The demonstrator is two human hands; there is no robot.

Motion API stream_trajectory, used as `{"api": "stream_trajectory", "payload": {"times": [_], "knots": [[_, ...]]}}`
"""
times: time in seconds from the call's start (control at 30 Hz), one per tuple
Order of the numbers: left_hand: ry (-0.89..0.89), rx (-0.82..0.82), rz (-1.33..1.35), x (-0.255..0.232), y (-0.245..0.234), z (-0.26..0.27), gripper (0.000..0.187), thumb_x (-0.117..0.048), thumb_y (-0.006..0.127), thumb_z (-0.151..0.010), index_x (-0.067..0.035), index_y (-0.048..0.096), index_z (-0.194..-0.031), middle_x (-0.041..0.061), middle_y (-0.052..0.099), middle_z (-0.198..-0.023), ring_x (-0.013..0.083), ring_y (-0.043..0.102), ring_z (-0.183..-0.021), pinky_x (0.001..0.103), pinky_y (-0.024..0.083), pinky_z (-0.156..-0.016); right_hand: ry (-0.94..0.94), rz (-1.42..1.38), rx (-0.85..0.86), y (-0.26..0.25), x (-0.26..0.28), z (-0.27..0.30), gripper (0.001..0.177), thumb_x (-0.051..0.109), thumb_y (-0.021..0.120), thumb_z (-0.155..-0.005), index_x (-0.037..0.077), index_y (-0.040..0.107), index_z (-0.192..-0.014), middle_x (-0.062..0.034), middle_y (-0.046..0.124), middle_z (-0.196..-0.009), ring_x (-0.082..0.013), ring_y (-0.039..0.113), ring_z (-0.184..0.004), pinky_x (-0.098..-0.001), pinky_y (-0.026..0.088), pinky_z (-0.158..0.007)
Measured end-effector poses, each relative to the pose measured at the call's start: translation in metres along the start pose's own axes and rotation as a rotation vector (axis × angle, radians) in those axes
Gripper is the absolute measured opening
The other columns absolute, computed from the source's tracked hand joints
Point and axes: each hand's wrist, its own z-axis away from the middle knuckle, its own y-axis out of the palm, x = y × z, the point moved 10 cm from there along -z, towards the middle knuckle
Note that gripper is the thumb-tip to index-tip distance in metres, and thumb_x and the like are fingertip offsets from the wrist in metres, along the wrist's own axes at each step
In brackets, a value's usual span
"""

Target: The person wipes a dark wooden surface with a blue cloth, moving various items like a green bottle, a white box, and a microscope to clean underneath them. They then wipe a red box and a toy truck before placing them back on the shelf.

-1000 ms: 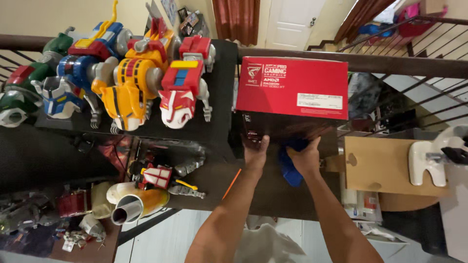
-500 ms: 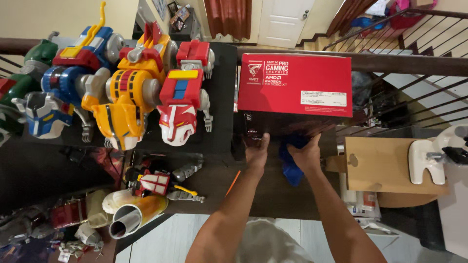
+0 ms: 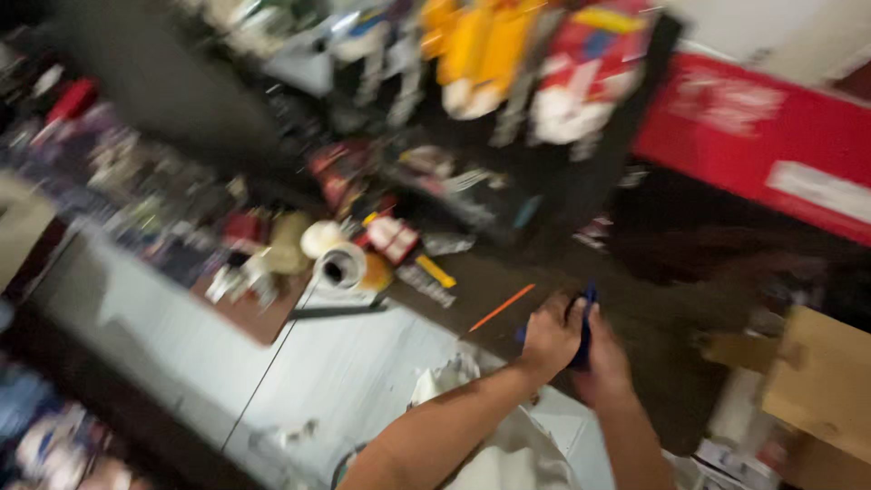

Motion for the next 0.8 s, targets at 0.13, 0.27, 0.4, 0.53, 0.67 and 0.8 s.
{"api": "stream_trajectory", "payload": {"times": [0.13,0.27,0.4,0.53,0.67,0.8], "knots": [[0.128,-0.064,0.114,0.034,-0.044,0.026,0.046,-0.034,0.062,-0.116,0.006,0.065,-0.138,0.029,0.067,-0.141,0.0449,0.063,-0.135,0.049,0.049,-0.112,-0.188,0.342,-0.117,-0.01,0.026,0.005,0.039,0.029,0.071,-0.107,0.002,0.067,-0.136,-0.0096,0.075,-0.117,-0.0216,0.072,-0.097,-0.0383,0.059,-0.083],[-0.042,0.003,0.598,0.113,-0.054,0.031,0.058,-0.031,0.068,-0.109,-0.005,0.047,-0.157,0.005,0.061,-0.154,0.0217,0.058,-0.146,0.037,0.045,-0.12,-0.66,1.032,-0.235,0.043,0.091,0.054,0.054,0.02,0.079,-0.11,-0.011,0.058,-0.149,-0.029,0.066,-0.127,-0.0377,0.065,-0.112,-0.046,0.056,-0.09],[-0.228,0.051,0.237,0.173,-0.095,0.034,0.045,-0.025,0.079,-0.096,0.002,0.071,-0.131,0.017,0.08,-0.122,0.0263,0.075,-0.115,0.037,0.059,-0.1,-1.049,1.152,0.0,0.156,0.085,0.148,0.074,0.02,0.083,-0.091,-0.009,0.053,-0.153,-0.0265,0.065,-0.141,-0.0277,0.069,-0.116,-0.0334,0.058,-0.087],[0.087,0.255,0.088,0.147,-0.155,0.036,0.036,-0.023,0.074,-0.103,-0.005,0.075,-0.135,0.012,0.079,-0.129,0.0215,0.073,-0.12,0.036,0.058,-0.101,-0.54,0.977,0.338,0.267,-0.004,0.175,0.047,0.021,0.08,-0.092,0.002,0.073,-0.135,-0.0124,0.084,-0.11,-0.0189,0.08,-0.098,-0.0326,0.064,-0.086],[0.24,0.514,0.804,0.114,-0.263,0.044,0.053,-0.019,0.084,-0.09,-0.007,0.061,-0.136,0.008,0.065,-0.13,0.019,0.068,-0.118,0.041,0.056,-0.104,-0.681,1.054,0.581,0.41,-0.059,0.22,0.04,0.018,0.082,-0.09,0.002,0.076,-0.127,-0.0099,0.084,-0.111,-0.0167,0.081,-0.094,-0.0317,0.064,-0.084],[0.486,0.568,-0.024,0.129,-0.367,0.04,0.05,-0.02,0.08,-0.089,-0.01,0.067,-0.136,0.012,0.071,-0.134,0.03,0.069,-0.13,0.047,0.054,-0.113,-0.713,1.082,0.651,0.511,-0.117,0.242,0.04,0.016,0.083,-0.089,0.004,0.077,-0.128,-0.0106,0.085,-0.109,-0.0169,0.083,-0.095,-0.0312,0.064,-0.086]]}}
